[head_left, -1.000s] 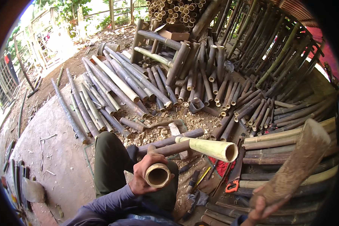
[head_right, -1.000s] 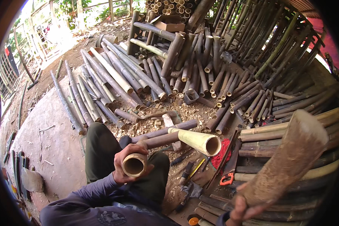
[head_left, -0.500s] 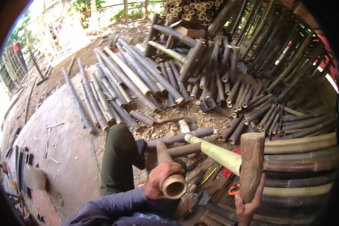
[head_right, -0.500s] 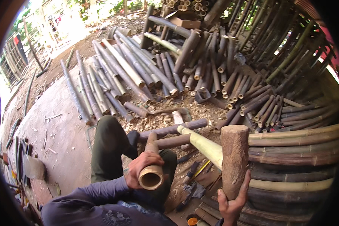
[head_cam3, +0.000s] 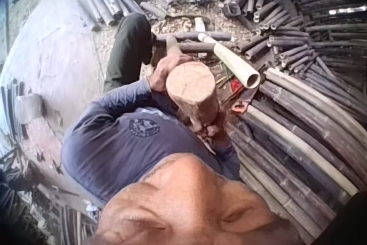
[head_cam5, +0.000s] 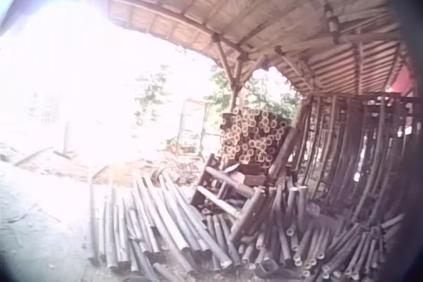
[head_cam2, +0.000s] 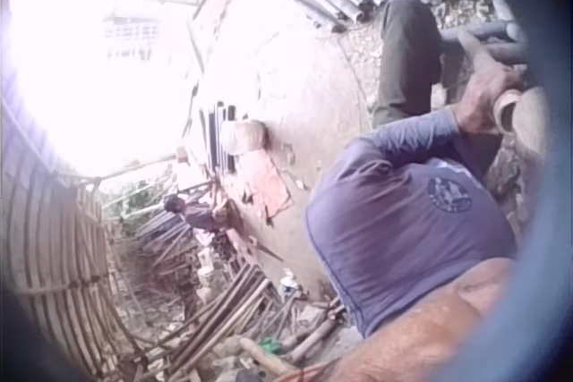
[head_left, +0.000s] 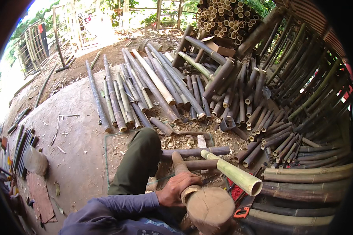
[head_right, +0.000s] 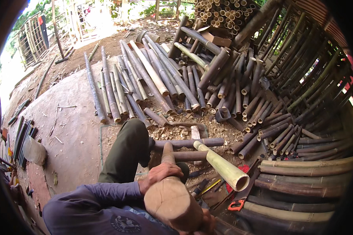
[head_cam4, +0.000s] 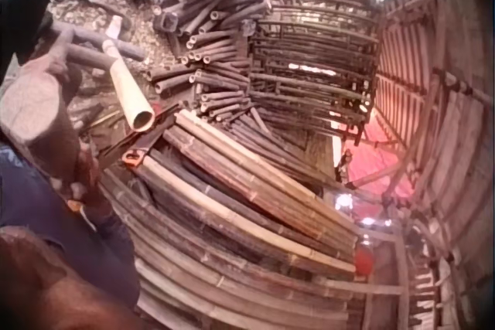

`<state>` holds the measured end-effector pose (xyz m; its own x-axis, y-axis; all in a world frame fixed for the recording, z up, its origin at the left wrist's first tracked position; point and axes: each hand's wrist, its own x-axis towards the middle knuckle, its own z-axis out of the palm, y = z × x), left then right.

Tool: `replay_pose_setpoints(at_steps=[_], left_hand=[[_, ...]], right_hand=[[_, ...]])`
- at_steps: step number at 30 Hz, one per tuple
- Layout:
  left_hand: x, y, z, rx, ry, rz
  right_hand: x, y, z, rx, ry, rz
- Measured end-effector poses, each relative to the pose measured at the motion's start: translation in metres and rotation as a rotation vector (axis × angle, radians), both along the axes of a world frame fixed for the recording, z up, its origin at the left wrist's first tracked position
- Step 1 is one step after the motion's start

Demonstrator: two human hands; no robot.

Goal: The person sits on the ground in a workshop and uses a wooden mallet to hammer bamboo pieces together, creating joints. They also use a knife to shave and smooth the ends of the bamboo segments. The person repeatedly assembles and disassembles the bamboo structure to test the fit of the joints.

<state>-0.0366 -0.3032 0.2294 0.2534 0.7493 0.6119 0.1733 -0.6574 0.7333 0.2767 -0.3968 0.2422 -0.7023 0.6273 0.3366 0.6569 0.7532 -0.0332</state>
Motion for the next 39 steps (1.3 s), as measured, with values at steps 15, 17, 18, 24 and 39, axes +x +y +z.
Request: replay_pose_setpoints(at_steps=[15,17,18,24,39], left_hand=[[0.002,0.006,0.005,-0.023,0.025,0.062],[0.010,0.011,0.015,0.021,0.028,0.152],[0.008,0.010,0.015,0.022,0.024,0.160],[-0.010,0.016,0.026,-0.081,0.013,0.109],[-0.008,0.034,0.042,-0.034,-0.095,0.207]], right_hand=[[0.009,0.007,0.031,-0.511,0.922,-0.175],[0.017,0.019,0.049,-0.292,1.054,-0.340],[0.018,0.024,0.058,-0.170,1.036,-0.408],[0.003,0.050,0.078,-0.287,1.033,-0.575],[-0.024,-0.046,-0.296,-1.142,0.558,-1.231]])
